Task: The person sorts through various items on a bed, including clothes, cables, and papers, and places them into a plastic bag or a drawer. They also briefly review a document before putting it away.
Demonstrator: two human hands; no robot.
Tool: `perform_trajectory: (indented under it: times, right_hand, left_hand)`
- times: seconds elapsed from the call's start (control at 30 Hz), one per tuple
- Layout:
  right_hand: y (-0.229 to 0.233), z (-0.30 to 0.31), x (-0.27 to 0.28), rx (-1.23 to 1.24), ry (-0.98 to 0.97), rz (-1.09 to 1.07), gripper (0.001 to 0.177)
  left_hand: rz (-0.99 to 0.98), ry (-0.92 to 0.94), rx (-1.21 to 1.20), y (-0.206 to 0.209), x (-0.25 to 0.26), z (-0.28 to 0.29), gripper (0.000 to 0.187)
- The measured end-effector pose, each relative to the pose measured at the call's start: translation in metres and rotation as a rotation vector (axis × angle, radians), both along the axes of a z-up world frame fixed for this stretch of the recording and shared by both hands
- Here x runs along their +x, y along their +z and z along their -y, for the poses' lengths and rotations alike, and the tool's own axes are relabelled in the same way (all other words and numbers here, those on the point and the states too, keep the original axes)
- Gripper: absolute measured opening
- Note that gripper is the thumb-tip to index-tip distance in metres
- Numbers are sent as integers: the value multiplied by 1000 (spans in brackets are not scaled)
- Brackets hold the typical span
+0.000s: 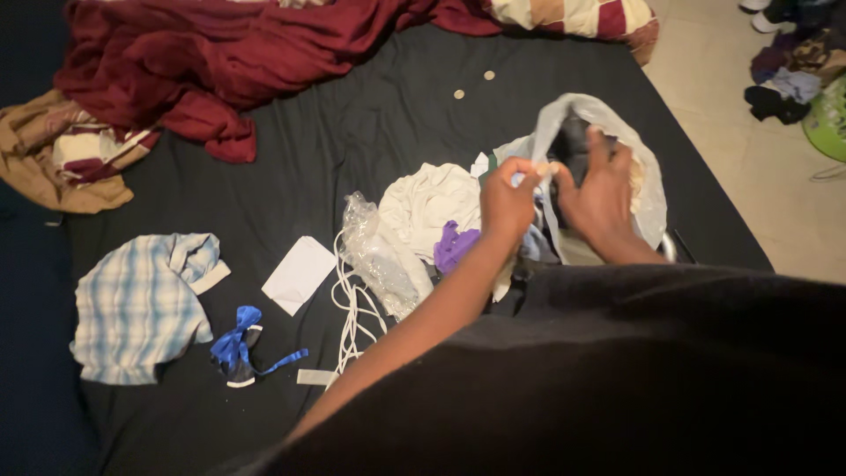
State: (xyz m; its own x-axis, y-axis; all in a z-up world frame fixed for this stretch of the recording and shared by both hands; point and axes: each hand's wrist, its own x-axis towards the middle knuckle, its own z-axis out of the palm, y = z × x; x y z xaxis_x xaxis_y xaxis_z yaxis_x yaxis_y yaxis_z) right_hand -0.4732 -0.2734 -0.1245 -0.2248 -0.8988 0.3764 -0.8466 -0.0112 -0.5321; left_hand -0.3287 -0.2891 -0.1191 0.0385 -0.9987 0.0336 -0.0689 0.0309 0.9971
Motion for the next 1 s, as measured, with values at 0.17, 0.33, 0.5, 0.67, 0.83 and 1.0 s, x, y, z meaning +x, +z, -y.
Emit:
perform_trajectory:
  times: [0.17,0.33,0.5,0.67,0.83,1.0]
  right_hand:
    - [-34,-7,0,-34,343,-226,54]
    - [-91,48,-27,458,284,-346,30]
    - [-71,127,-18,403,470,-445,56]
    - [42,50,-17,-150,320,-222,38]
    - [36,-55,50,250,434,369,19]
    - [-61,-34,69,363,964,-63,60]
  left_hand:
    - [44,65,-131,-4,16,21,14]
    - [130,-44,3,-6,9,16,14]
    - [-57,16,-14,-6,33,55,3]
    - [-278,-86,284,6,71,130,2]
    - [-520,-143,253,9,74,153,6]
    - [-479,-83,409,-2,75,153,8]
